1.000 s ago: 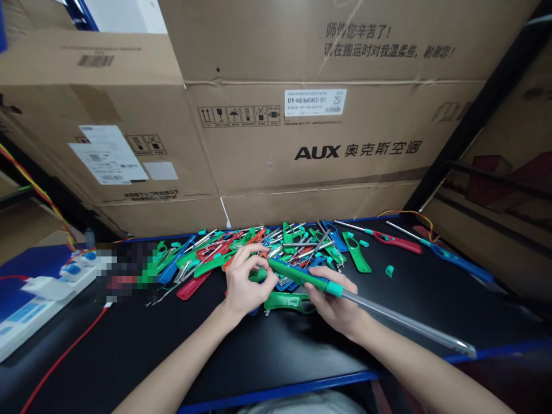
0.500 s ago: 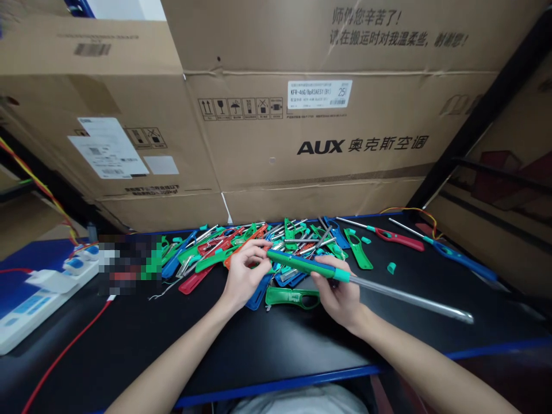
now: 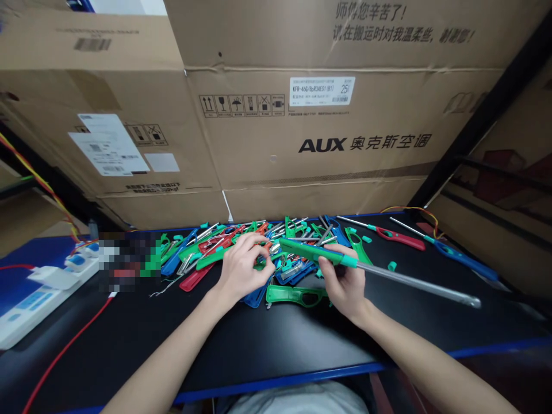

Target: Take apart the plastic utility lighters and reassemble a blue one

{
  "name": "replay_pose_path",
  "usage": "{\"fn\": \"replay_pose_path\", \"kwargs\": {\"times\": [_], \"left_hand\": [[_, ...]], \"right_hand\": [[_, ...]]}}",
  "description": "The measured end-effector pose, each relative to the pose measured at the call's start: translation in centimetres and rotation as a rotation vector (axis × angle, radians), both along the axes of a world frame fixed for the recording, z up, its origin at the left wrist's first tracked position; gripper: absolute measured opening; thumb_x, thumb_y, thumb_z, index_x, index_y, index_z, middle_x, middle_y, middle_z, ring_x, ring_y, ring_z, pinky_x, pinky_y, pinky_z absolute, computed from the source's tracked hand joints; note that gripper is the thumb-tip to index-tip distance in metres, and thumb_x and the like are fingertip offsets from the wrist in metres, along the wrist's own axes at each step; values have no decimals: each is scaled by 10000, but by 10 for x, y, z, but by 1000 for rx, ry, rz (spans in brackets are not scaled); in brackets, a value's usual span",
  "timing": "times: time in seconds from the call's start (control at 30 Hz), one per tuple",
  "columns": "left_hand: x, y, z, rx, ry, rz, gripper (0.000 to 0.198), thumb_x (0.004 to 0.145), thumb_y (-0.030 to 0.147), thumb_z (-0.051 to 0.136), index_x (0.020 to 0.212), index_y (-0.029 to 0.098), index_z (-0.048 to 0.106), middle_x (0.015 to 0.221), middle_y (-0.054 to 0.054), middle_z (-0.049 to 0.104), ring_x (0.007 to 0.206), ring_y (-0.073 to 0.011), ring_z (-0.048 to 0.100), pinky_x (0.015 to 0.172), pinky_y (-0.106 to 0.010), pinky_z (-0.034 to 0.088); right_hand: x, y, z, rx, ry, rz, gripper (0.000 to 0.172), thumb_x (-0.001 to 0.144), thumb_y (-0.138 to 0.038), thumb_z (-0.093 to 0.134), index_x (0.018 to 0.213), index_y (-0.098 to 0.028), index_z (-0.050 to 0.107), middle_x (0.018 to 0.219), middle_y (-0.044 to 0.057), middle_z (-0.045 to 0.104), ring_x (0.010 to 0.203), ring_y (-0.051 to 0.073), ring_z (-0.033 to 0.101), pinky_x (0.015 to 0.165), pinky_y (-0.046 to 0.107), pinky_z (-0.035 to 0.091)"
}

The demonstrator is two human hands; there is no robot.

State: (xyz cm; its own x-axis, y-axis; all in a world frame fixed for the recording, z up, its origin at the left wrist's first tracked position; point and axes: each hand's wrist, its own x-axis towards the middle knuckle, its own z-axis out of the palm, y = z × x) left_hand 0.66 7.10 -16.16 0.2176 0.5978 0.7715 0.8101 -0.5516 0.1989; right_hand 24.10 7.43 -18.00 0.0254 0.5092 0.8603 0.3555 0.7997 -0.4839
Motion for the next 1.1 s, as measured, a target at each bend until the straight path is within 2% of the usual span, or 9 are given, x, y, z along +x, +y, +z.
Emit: {"fn": "replay_pose_path", "kwargs": {"times": [0.13, 0.3, 0.47, 0.57, 0.63, 0.77, 0.93, 1.0, 1.1], "left_hand": [[-7, 7, -7, 10, 94, 19, 103, 780, 110, 659, 731, 197, 633, 936, -24, 741, 946, -198, 697, 701, -282, 556], [-7, 9, -9, 22, 93, 50, 90, 805, 127, 652, 748, 197, 656, 935, -35, 749, 953, -209, 696, 738, -300, 561], [0, -2, 3, 59, -88, -64, 121, 900, 140, 602, 804, 193, 652, 894, -32, 749, 861, -171, 707, 767, -305, 561], [10, -15, 10, 52, -133, -155, 64, 906, 189, 628, 961, 188, 662, 964, -61, 757, 911, -190, 726, 806, -324, 587], [18, -24, 10, 54, -50, -171, 237, 880, 265, 709, 1094, 181, 650, 1022, -76, 765, 950, -216, 738, 828, -333, 601], [28, -30, 1, 63, 87, -123, 362, 905, 325, 731, 1220, 182, 624, 1024, -63, 782, 856, -200, 758, 740, -291, 595], [26, -28, -9, -111, 21, -179, 288, 1005, 268, 546, 1272, 184, 613, 1046, -69, 777, 865, -193, 760, 733, -275, 591], [27, -31, -8, -244, -59, -224, 285, 1026, 255, 471, 1265, 190, 611, 986, -65, 777, 835, -185, 755, 722, -273, 581], [34, -39, -3, -557, -292, -319, 276, 1038, 329, 416, 1193, 197, 604, 775, -24, 735, 600, -139, 676, 565, -241, 514]], "right_hand": [[1, 3, 5, -131, 33, 17, 162, 982, -262, 616, 1123, -181, 617, 995, 67, 660, 739, 140, 623, 625, 266, 523], [1, 3, 9, -350, 93, 101, 208, 978, -359, 625, 1060, -169, 642, 812, 16, 618, 565, 95, 492, 513, 229, 417], [1, 7, 11, -645, 251, 249, 370, 916, -517, 693, 930, -151, 639, 678, -4, 595, 550, 110, 542, 549, 236, 502], [-2, 8, 12, -763, 302, 341, 434, 869, -565, 733, 796, -158, 601, 556, -42, 494, 490, 92, 481, 563, 242, 525], [-3, 7, 13, -800, 317, 397, 448, 849, -577, 748, 783, -160, 598, 535, -58, 454, 473, 80, 446, 573, 243, 531], [-4, 2, 17, -842, 341, 482, 491, 851, -621, 730, 955, -146, 662, 590, -60, 488, 447, 49, 363, 530, 224, 490], [1, 3, 19, -831, 315, 501, 581, 945, -679, 569, 1090, -131, 698, 596, -17, 530, 462, 64, 356, 430, 191, 300], [3, 6, 19, -788, 305, 425, 517, 924, -638, 636, 1029, -139, 719, 584, -15, 513, 504, 79, 408, 454, 193, 310], [5, 10, 19, -745, 283, 335, 468, 870, -601, 720, 799, -139, 700, 537, -22, 459, 519, 86, 418, 485, 205, 341]]}}
